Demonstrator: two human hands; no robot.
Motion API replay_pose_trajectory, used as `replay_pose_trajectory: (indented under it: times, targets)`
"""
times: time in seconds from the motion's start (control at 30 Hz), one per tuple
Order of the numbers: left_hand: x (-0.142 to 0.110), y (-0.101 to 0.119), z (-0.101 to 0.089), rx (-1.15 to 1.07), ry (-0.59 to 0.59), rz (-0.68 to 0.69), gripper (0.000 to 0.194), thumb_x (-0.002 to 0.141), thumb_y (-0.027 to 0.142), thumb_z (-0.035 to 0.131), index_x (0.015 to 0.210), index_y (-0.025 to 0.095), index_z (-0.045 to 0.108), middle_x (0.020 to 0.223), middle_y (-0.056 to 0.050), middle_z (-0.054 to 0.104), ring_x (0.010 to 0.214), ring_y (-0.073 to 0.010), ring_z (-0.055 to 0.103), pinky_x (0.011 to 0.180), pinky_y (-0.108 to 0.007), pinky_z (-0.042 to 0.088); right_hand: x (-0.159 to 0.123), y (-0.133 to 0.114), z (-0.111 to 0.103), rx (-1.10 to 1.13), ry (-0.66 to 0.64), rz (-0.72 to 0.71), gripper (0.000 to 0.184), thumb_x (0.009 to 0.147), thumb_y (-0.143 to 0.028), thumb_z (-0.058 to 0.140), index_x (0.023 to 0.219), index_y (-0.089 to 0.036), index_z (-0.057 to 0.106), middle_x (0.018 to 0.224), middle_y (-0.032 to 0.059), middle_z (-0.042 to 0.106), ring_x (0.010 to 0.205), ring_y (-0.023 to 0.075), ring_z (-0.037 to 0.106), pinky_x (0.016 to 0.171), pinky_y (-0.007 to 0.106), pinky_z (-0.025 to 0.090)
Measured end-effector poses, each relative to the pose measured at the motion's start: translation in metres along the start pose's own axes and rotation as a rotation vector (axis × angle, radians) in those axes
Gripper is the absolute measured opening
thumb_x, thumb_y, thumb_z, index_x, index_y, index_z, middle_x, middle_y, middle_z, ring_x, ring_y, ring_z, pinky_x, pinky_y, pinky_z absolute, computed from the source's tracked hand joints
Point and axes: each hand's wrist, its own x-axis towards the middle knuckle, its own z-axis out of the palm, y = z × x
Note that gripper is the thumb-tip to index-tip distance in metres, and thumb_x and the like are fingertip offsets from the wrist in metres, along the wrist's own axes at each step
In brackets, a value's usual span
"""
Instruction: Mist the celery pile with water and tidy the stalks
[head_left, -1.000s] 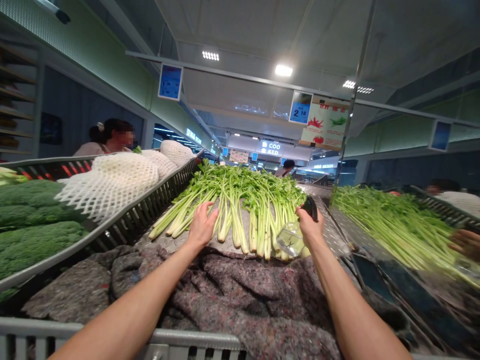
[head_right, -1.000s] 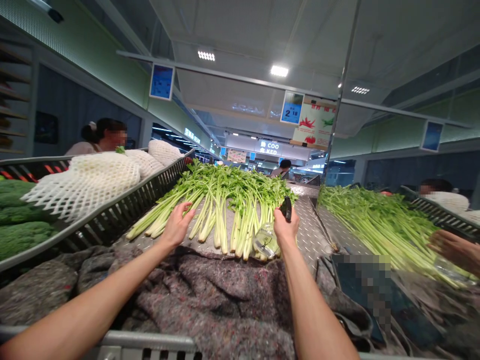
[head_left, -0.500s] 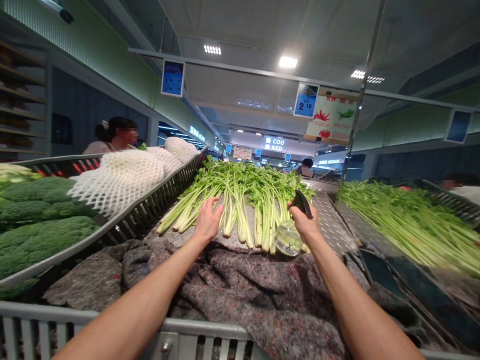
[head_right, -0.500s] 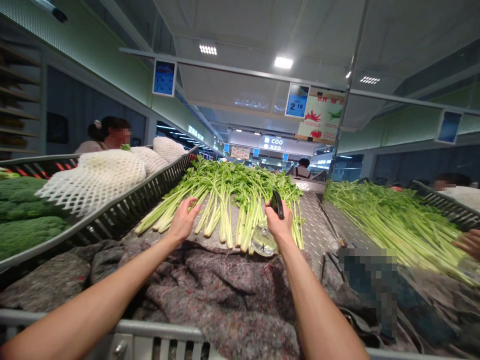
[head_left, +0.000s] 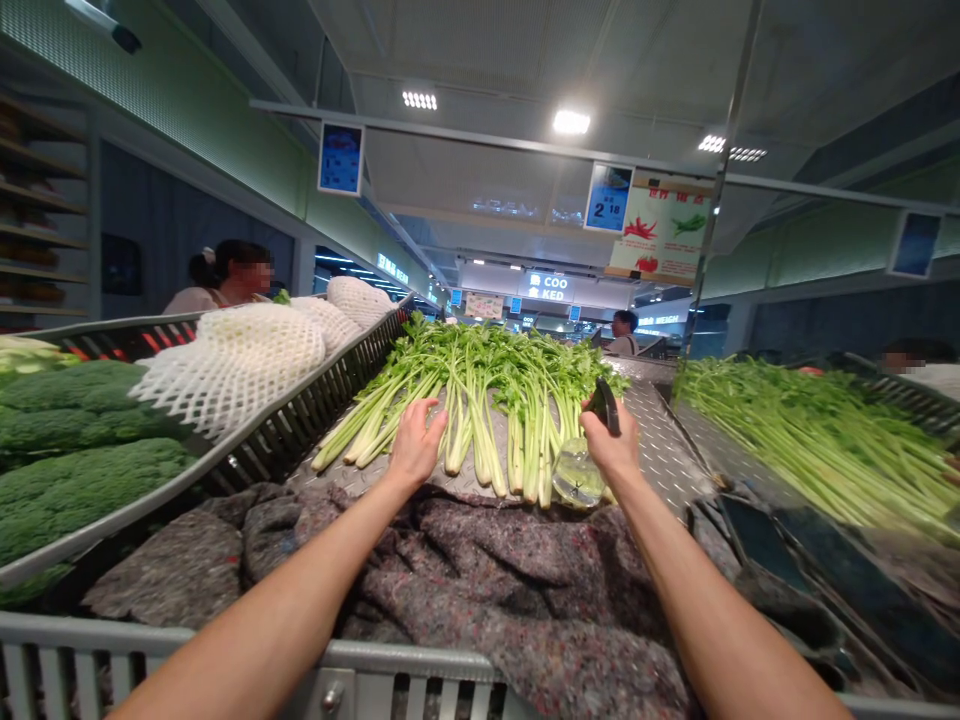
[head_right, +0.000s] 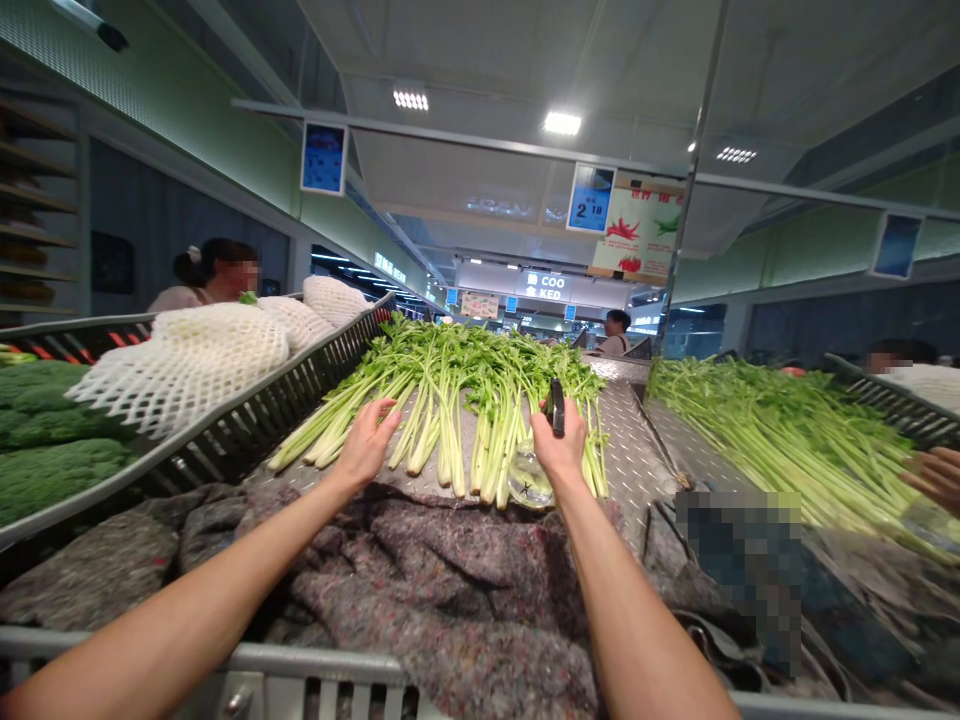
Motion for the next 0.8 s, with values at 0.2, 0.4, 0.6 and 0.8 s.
replay_pose_trajectory:
  times: [0.2, 0.4, 0.6, 0.8]
  targets:
    - [0.000, -0.001, 0.001, -0.003, 0.002, 0.001, 0.039, 0.078, 0.039, 0.034, 0.102, 0.013, 0.049, 0.107, -0.012, 0.051, 0.106, -0.0233, 0.045, 0.093, -0.039, 0.034, -0.002, -0.003, 0.002, 0.076, -0.090, -0.016, 0.028, 0.059, -0.033, 0.052, 0.080, -0.017, 0.061, 0.070, 0.0012, 0.059, 0.062, 0.0160, 0.051, 0.053, 0.025, 0.036]
    - [0.000, -0.001, 0.000, -0.005, 0.003, 0.010, 0.037, 0.078, 0.038, 0.033, 0.101, 0.014, 0.049, 0.107, -0.011, 0.052, 0.105, -0.0228, 0.046, 0.093, -0.040, 0.035, -0.005, -0.007, 0.002, 0.072, -0.118, -0.069, 0.030, 0.060, -0.032, 0.049, 0.082, -0.016, 0.060, 0.073, 0.0020, 0.059, 0.063, 0.0161, 0.051, 0.055, 0.027, 0.037]
    - [0.000, 0.000, 0.001, -0.002, -0.001, 0.008, 0.037, 0.078, 0.038, 0.033, 0.101, 0.014, 0.049, 0.107, -0.011, 0.052, 0.105, -0.0229, 0.045, 0.092, -0.040, 0.035, -0.002, -0.004, 0.000, 0.020, -0.051, -0.064, 0.027, 0.060, -0.030, 0.049, 0.081, -0.017, 0.060, 0.072, 0.0013, 0.060, 0.064, 0.0163, 0.052, 0.057, 0.027, 0.037]
    - [0.001, -0.002, 0.001, 0.000, 0.002, 0.005, 0.040, 0.078, 0.039, 0.033, 0.103, 0.012, 0.049, 0.108, -0.012, 0.051, 0.106, -0.0231, 0.045, 0.093, -0.039, 0.034, 0.007, 0.004, -0.002, 0.082, 0.082, 0.003, 0.028, 0.058, -0.029, 0.052, 0.082, -0.018, 0.062, 0.073, 0.0003, 0.061, 0.067, 0.0166, 0.053, 0.060, 0.027, 0.038]
